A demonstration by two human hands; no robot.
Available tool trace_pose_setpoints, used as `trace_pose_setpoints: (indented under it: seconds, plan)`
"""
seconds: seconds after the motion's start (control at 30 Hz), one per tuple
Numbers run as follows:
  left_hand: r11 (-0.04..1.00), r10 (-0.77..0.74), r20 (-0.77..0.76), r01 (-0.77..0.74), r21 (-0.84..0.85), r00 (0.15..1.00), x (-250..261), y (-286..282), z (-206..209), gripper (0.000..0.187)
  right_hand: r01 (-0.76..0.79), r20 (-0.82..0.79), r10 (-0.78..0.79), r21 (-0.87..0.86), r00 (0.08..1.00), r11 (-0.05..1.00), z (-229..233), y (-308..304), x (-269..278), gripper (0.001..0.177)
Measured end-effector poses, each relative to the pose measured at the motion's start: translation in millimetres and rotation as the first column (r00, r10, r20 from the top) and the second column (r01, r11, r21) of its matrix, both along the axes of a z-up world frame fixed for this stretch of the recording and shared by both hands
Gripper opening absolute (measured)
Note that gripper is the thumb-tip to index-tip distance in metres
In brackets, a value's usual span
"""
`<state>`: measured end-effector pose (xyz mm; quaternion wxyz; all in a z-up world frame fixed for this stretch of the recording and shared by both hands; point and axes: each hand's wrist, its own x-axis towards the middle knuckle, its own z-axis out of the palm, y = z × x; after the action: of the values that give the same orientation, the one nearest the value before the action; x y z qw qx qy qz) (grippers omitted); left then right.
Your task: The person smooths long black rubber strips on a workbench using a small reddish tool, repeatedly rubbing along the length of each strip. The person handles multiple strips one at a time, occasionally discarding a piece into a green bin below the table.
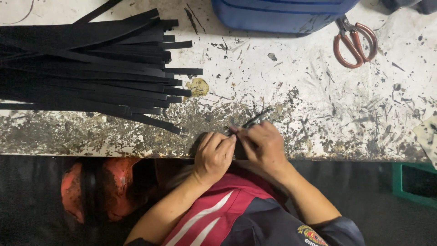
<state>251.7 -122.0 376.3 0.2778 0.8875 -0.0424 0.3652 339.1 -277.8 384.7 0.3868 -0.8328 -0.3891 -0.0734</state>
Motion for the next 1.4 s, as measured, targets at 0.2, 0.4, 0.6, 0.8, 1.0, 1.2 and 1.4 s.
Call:
trace_pose_setpoints:
  seconds: [0.2,0.4,0.6,0.8,1.0,1.2,1.4]
  plan:
    - [1.000,-0.013,0.002,0.013,-0.020,1.000,0.0,-1.4,-8.2,0.006,0.091,0.064,-0.090,-0.005,0.994,0.996,1.5,-35.5,48.9,0.004]
    - [0.999,-0.028,-0.024,0.028,-0.016,0.999,0.6,-1.1,-13.0,0.004,0.200,0.113,-0.194,-0.052,0.974,0.978,-35.7,-45.6,64.1,0.005]
    - [0.999,-0.028,-0.022,0.028,0.016,0.999,3.9,-2.1,-0.2,0.005,0.102,-0.059,-0.103,-0.013,0.993,0.995,13.1,-25.9,31.4,0.006]
    - [0.999,-0.037,0.005,0.037,0.041,0.999,4.1,-3.2,1.5,0.006,0.334,0.063,-0.328,-0.199,0.943,0.921,-16.9,-67.1,85.9,0.010]
    - [0.997,-0.025,0.018,0.023,0.078,1.000,7.3,-4.5,13.8,0.009,0.052,-0.028,-0.054,-0.072,0.998,0.996,-11.0,-17.4,23.9,0.011]
    - [0.995,-0.037,0.031,0.034,0.090,0.999,5.0,-5.2,2.5,0.009,0.262,-0.030,-0.266,-0.102,0.964,0.960,-7.4,-60.6,67.3,0.010]
    - [0.991,-0.048,0.035,0.044,0.123,0.998,5.8,-4.4,8.2,0.009,0.244,-0.019,-0.249,-0.148,0.968,0.958,-2.2,-44.1,56.8,0.011]
